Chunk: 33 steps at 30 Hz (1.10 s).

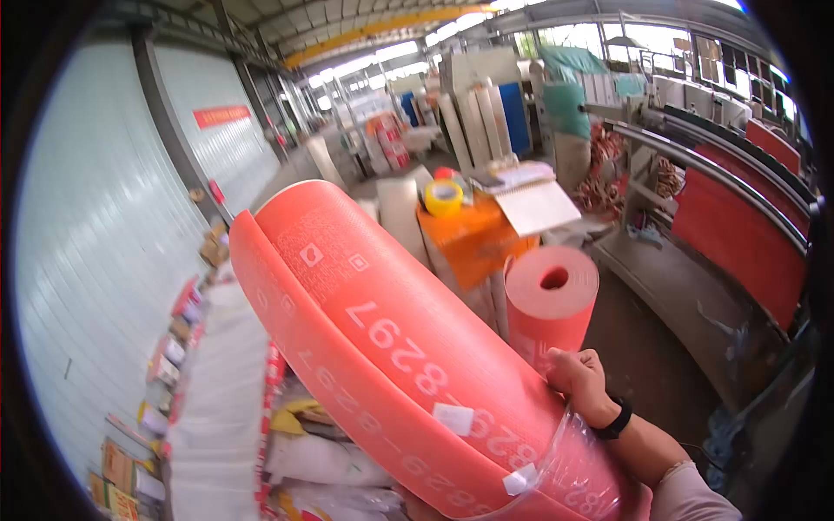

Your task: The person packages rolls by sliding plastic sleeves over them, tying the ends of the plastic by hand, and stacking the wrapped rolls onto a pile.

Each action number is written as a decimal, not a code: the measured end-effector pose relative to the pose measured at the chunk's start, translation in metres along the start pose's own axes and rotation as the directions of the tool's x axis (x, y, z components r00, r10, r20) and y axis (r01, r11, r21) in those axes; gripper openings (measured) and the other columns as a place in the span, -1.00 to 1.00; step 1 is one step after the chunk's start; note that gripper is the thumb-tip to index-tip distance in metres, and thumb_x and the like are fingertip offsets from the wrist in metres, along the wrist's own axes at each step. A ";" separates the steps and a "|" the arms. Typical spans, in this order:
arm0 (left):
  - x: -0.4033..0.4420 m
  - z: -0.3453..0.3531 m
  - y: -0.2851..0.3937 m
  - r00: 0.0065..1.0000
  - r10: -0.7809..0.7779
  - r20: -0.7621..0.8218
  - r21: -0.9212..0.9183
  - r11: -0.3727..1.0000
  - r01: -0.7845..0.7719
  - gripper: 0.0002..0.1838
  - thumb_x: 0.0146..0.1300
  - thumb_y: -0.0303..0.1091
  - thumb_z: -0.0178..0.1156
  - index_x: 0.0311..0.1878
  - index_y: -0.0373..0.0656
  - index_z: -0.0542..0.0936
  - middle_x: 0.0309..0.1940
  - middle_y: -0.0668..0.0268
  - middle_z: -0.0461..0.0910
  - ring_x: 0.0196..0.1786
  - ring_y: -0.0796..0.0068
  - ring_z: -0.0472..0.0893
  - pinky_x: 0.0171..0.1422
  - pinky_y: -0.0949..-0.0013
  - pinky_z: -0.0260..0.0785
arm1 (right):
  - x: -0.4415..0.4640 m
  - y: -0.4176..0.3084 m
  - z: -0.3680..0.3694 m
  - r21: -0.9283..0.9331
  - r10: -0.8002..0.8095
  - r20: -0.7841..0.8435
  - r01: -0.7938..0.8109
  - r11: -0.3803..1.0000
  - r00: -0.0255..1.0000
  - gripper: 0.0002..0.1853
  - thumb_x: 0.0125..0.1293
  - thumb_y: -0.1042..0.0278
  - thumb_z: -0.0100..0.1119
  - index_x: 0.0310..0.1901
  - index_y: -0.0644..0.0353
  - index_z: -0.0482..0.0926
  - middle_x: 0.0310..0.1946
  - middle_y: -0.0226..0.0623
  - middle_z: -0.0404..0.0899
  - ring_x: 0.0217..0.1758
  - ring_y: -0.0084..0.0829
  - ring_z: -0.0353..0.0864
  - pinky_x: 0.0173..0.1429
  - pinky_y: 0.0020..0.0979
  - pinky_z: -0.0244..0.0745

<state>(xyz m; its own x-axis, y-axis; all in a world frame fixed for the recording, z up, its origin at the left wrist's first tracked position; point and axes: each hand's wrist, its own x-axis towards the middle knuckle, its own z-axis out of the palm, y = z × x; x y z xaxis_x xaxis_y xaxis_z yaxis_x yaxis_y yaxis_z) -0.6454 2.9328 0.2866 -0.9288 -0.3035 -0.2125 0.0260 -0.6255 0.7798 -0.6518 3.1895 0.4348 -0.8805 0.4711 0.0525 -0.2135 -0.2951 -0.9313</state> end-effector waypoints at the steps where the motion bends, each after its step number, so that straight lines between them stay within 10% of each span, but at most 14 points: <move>1: -0.002 0.015 0.016 1.000 0.020 -0.002 0.026 0.999 -0.020 -0.37 0.32 0.12 -0.24 0.21 -0.24 0.17 0.12 0.12 0.31 0.05 0.20 0.40 0.17 0.08 0.24 | -0.004 -0.013 0.008 0.022 -0.041 0.011 0.040 0.999 0.999 -0.47 0.28 0.24 0.00 -0.88 0.05 0.21 -0.88 -0.60 0.12 -0.80 -0.72 -0.04 -0.66 -0.53 -0.18; 9: -0.032 0.085 0.139 0.923 0.204 0.327 -0.053 0.979 -0.198 -0.50 0.35 0.07 -0.32 -0.05 -0.25 0.23 -0.08 0.15 0.34 -0.09 0.28 0.41 0.06 0.13 0.28 | -0.016 -0.055 0.041 0.181 -0.302 -0.047 0.306 0.935 0.952 -0.41 0.29 0.18 0.00 -0.90 0.00 0.10 -0.89 -0.62 0.06 -0.81 -0.74 -0.08 -0.67 -0.52 -0.25; 20: -0.075 0.132 0.235 0.443 0.584 0.680 -0.403 0.802 -0.440 -0.49 0.38 0.01 -0.43 -0.40 -0.26 0.30 -0.35 0.20 0.38 -0.27 0.37 0.41 -0.10 0.19 0.32 | -0.070 -0.102 0.032 0.426 -0.807 -0.200 0.791 0.440 0.556 -0.45 0.34 0.41 -0.25 -0.88 0.15 0.11 -0.92 -0.45 0.10 -0.79 -0.57 -0.01 -0.60 -0.46 -0.08; 25: -0.023 0.103 0.208 0.504 0.773 0.385 -0.381 0.631 -0.676 -0.45 0.38 0.07 -0.41 -0.58 -0.16 0.25 -0.48 0.29 0.31 -0.39 0.39 0.36 -0.13 0.23 0.28 | -0.061 -0.077 0.033 0.550 -0.735 -0.120 0.661 0.510 0.667 -0.49 0.31 0.40 -0.23 -0.85 0.17 0.12 -0.90 -0.46 0.07 -0.78 -0.54 0.00 -0.61 -0.47 -0.10; 27: -0.019 0.094 0.213 0.637 0.613 0.467 -0.176 0.770 -0.613 -0.38 0.35 0.12 -0.35 -0.79 -0.03 0.08 -0.70 0.39 0.20 -0.67 0.56 0.14 -0.48 0.51 0.02 | -0.051 -0.065 0.031 0.254 -0.875 0.080 0.839 0.482 0.478 -0.49 0.32 0.39 -0.19 -0.84 0.15 0.10 -0.88 -0.48 0.05 -0.78 -0.54 -0.02 -0.62 -0.48 -0.12; 29: 0.010 0.070 0.196 0.635 0.500 0.589 -0.084 0.820 -0.567 -0.36 0.34 0.13 -0.32 -0.84 0.02 0.05 -0.81 0.43 0.07 -0.76 0.59 0.02 -0.61 0.53 -0.12 | -0.053 0.004 0.044 0.022 -0.805 0.192 0.818 0.575 0.561 -0.48 0.33 0.36 -0.14 -0.83 0.12 0.09 -0.85 -0.53 0.05 -0.77 -0.61 -0.05 -0.62 -0.50 -0.16; 31: 0.028 0.062 0.202 0.694 0.508 0.510 -0.090 0.834 -0.544 -0.36 0.35 0.12 -0.33 -0.83 0.01 0.05 -0.85 0.42 0.04 -0.79 0.61 -0.04 -0.66 0.51 -0.21 | -0.054 0.055 0.035 0.273 -0.119 0.109 0.086 0.958 0.987 -0.48 0.29 0.35 -0.05 -0.84 0.12 0.11 -0.85 -0.53 0.07 -0.79 -0.61 -0.03 -0.64 -0.49 -0.13; 33: 0.034 0.050 0.215 0.687 0.436 0.581 0.473 0.506 -0.721 -0.40 0.35 0.02 -0.22 -0.79 -0.09 0.19 -0.81 0.40 0.14 -0.74 0.64 0.09 -0.62 0.54 -0.08 | -0.060 0.052 0.036 0.339 -0.136 0.162 0.074 0.938 0.977 -0.46 0.28 0.31 0.01 -0.85 0.12 0.12 -0.85 -0.57 0.11 -0.78 -0.70 0.02 -0.65 -0.52 -0.12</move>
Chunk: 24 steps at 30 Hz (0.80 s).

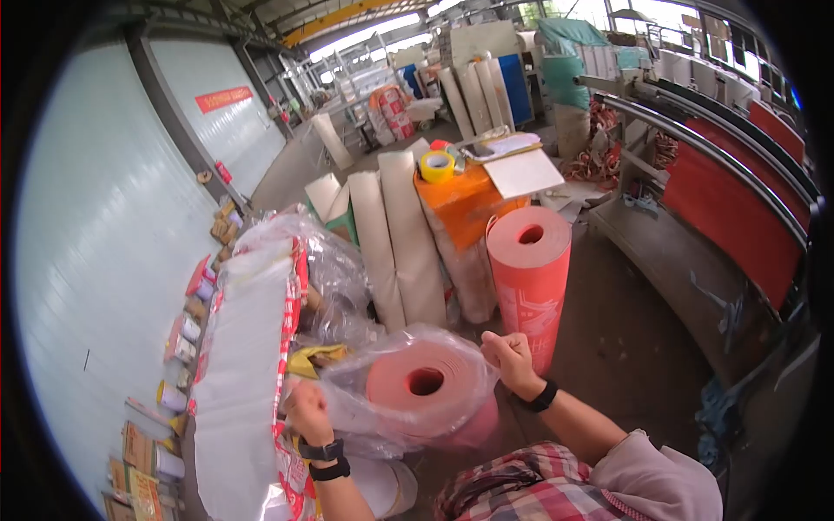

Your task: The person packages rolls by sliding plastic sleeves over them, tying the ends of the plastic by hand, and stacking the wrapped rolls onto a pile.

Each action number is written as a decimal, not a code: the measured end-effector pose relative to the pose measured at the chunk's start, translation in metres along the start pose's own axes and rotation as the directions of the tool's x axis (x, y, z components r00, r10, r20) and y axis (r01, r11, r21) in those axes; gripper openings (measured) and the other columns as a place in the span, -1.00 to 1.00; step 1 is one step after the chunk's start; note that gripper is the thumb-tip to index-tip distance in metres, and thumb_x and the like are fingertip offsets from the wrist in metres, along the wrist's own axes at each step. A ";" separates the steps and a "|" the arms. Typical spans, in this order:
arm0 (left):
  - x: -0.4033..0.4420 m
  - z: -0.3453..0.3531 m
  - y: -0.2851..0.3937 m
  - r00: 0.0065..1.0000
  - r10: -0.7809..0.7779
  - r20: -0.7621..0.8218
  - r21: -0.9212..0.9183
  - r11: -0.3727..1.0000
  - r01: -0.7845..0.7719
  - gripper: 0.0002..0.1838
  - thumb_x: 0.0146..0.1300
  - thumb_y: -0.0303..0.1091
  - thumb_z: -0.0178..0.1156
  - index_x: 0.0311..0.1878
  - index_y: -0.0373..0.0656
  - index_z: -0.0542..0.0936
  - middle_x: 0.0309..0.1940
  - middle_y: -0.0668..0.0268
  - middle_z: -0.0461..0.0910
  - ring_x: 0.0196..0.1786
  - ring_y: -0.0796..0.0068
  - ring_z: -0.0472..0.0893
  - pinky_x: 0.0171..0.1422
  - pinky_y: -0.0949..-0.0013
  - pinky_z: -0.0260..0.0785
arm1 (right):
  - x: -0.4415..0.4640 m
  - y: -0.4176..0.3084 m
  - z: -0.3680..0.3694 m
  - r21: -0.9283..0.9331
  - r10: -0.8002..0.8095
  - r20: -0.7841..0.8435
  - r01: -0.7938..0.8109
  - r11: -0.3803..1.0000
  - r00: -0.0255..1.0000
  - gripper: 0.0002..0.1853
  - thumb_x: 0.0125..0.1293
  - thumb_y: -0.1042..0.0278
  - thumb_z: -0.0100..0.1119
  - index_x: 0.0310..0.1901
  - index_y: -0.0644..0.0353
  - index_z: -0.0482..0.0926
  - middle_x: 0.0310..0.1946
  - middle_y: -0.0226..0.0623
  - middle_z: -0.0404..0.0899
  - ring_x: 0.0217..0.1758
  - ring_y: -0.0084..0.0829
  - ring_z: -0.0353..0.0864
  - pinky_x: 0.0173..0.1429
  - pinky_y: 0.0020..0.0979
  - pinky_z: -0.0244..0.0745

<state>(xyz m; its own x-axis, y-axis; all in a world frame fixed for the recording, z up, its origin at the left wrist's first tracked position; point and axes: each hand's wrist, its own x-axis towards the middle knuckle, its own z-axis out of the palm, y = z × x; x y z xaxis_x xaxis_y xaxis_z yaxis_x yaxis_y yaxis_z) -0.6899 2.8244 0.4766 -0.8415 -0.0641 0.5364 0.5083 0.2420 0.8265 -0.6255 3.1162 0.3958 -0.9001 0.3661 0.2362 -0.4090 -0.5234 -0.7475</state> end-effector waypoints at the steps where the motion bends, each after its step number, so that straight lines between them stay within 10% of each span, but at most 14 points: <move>1: 0.000 0.005 0.001 0.997 0.034 0.066 0.149 0.988 -0.044 -0.59 0.30 -0.10 -0.02 -0.59 -0.19 0.38 -0.66 0.35 0.32 -0.58 0.61 0.28 -0.49 0.57 0.10 | 0.002 -0.008 0.006 -0.230 -0.024 0.061 0.038 0.972 0.998 -0.46 0.28 0.31 0.01 -0.86 0.14 0.14 -0.85 -0.59 0.13 -0.77 -0.73 0.02 -0.66 -0.53 -0.13; 4: 0.012 0.026 -0.012 0.946 0.303 0.115 0.409 0.853 -0.323 -0.56 0.01 -0.10 0.30 -0.21 -0.19 0.38 -0.30 0.28 0.40 -0.12 0.37 0.45 -0.22 0.30 0.33 | 0.013 -0.024 0.032 -0.515 -0.055 0.193 0.149 0.844 0.980 -0.48 0.27 0.29 0.04 -0.84 0.22 0.20 -0.87 -0.56 0.10 -0.73 -0.78 -0.02 -0.68 -0.52 -0.16; 7: 0.024 0.036 -0.030 0.900 0.392 0.192 0.919 0.251 -0.305 -0.57 -0.01 -0.25 0.29 -0.11 -0.21 0.39 -0.24 0.19 0.41 0.04 0.14 0.41 0.02 0.15 0.25 | 0.030 -0.027 0.058 -0.745 -0.043 0.413 0.365 0.558 0.910 -0.58 0.12 0.26 0.20 -0.78 0.25 0.33 -0.85 -0.34 0.23 -0.74 -0.64 0.16 -0.64 -0.46 0.06; 8: 0.034 0.026 -0.052 0.959 -0.059 0.276 0.870 0.441 -0.223 -0.59 -0.03 -0.33 0.26 -0.10 -0.22 0.40 -0.19 0.14 0.41 0.07 0.09 0.38 0.06 0.13 0.22 | 0.036 -0.034 0.066 -0.747 -0.030 0.422 0.366 0.555 0.906 -0.58 0.12 0.26 0.20 -0.78 0.25 0.33 -0.85 -0.34 0.23 -0.74 -0.64 0.16 -0.64 -0.46 0.06; 9: 0.041 0.022 -0.052 0.794 -0.469 0.387 0.818 0.572 -0.060 -0.60 -0.05 -0.40 0.23 -0.09 -0.23 0.41 -0.14 0.09 0.41 0.09 0.04 0.35 0.11 0.12 0.19 | 0.044 -0.040 0.073 -0.845 -0.036 0.462 0.452 0.285 0.886 -0.70 0.03 0.20 0.26 -0.60 0.24 0.43 -0.64 -0.26 0.39 -0.54 -0.52 0.33 -0.50 -0.39 0.19; 10: 0.039 0.017 -0.048 0.797 -0.468 0.382 0.816 0.575 -0.054 -0.60 -0.05 -0.40 0.23 -0.09 -0.23 0.41 -0.14 0.09 0.41 0.09 0.04 0.35 0.11 0.12 0.19 | 0.054 -0.043 0.079 -0.865 -0.037 0.502 0.502 -0.011 0.864 -0.68 -0.06 0.14 0.33 -0.41 0.23 0.53 -0.42 -0.17 0.54 -0.34 -0.41 0.49 -0.35 -0.32 0.32; 12: 0.024 0.014 0.016 0.930 0.120 0.346 0.732 0.585 -0.348 -0.65 -0.03 -0.45 0.13 -0.10 -0.22 0.43 -0.11 0.06 0.43 0.04 0.01 0.37 0.11 0.12 0.21 | 0.073 -0.037 0.095 -0.810 -0.009 0.566 0.555 -0.189 0.824 -0.47 -0.15 0.07 0.36 -0.17 0.20 0.44 -0.14 -0.11 0.41 -0.09 -0.26 0.38 -0.20 -0.19 0.30; 15: -0.009 0.056 0.036 0.694 0.333 0.638 0.405 0.621 -0.671 -0.58 -0.03 -0.17 0.24 -0.19 -0.30 0.45 -0.13 0.09 0.47 -0.07 0.09 0.46 0.10 0.17 0.21 | 0.105 0.010 0.113 -0.601 0.399 0.490 0.632 -0.488 0.775 0.06 -0.32 -0.06 0.43 0.26 0.16 0.12 0.30 -0.07 -0.01 0.33 0.01 0.01 -0.03 0.15 0.21; 17: -0.037 0.066 -0.017 0.553 -0.006 0.833 0.451 0.587 -0.673 -0.46 -0.01 -0.03 0.24 -0.16 -0.35 0.42 -0.23 0.05 0.54 -0.07 0.09 0.52 0.03 0.11 0.29 | 0.139 0.055 0.097 -0.659 0.695 0.237 0.638 -0.398 0.678 -0.22 -0.17 0.03 0.37 0.13 0.18 0.34 -0.04 -0.11 0.50 -0.01 -0.16 0.51 -0.16 -0.05 0.43; 18: -0.035 0.063 -0.020 0.307 -0.448 0.840 0.537 0.605 -0.587 -0.50 0.04 0.03 0.19 -0.22 -0.28 0.46 -0.39 0.10 0.59 -0.26 0.07 0.59 -0.19 0.12 0.40 | 0.149 0.061 0.092 -0.655 0.694 0.238 0.639 -0.402 0.680 -0.22 -0.17 0.03 0.37 0.13 0.18 0.34 -0.04 -0.11 0.50 -0.01 -0.16 0.51 -0.16 -0.05 0.43; 20: -0.045 0.022 -0.001 0.204 -0.081 0.976 0.187 0.793 -0.580 -0.79 0.03 -0.21 0.19 -0.40 -0.15 0.50 -0.50 0.18 0.56 -0.41 0.16 0.58 -0.37 0.19 0.39 | 0.174 0.060 0.086 -0.654 0.721 0.292 0.681 -0.329 0.629 -0.50 -0.06 0.15 0.26 -0.06 0.22 0.52 -0.34 -0.20 0.62 -0.35 -0.27 0.63 -0.34 -0.29 0.51; 22: -0.049 -0.028 0.050 0.367 0.199 0.909 0.102 0.747 -0.657 -0.81 -0.03 -0.23 0.25 -0.43 -0.10 0.50 -0.43 0.31 0.55 -0.32 0.32 0.56 -0.22 0.40 0.36 | 0.190 0.034 0.064 -0.873 0.525 0.467 0.466 0.144 0.712 -0.77 0.01 0.35 0.09 -0.31 0.24 0.61 -0.58 -0.26 0.60 -0.57 -0.41 0.59 -0.47 -0.39 0.50; 24: -0.077 -0.101 0.045 0.738 0.387 0.552 0.149 0.825 -0.545 -0.53 -0.08 -0.08 0.32 -0.16 -0.20 0.50 -0.18 0.17 0.53 -0.05 0.20 0.50 0.03 0.28 0.31 | 0.171 -0.028 0.059 -0.891 0.435 0.366 0.174 0.420 0.823 -0.80 0.11 0.50 -0.03 -0.26 0.27 0.57 -0.59 -0.33 0.55 -0.66 -0.62 0.48 -0.58 -0.59 0.39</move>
<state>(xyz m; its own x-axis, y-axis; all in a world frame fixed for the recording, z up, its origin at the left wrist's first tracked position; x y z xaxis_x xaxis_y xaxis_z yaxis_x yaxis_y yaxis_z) -0.5843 2.7428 0.4896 -0.5254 0.5809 0.6217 0.8505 0.3793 0.3643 -0.7770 3.1483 0.4937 -0.9735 -0.2078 0.0958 -0.1943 0.5295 -0.8258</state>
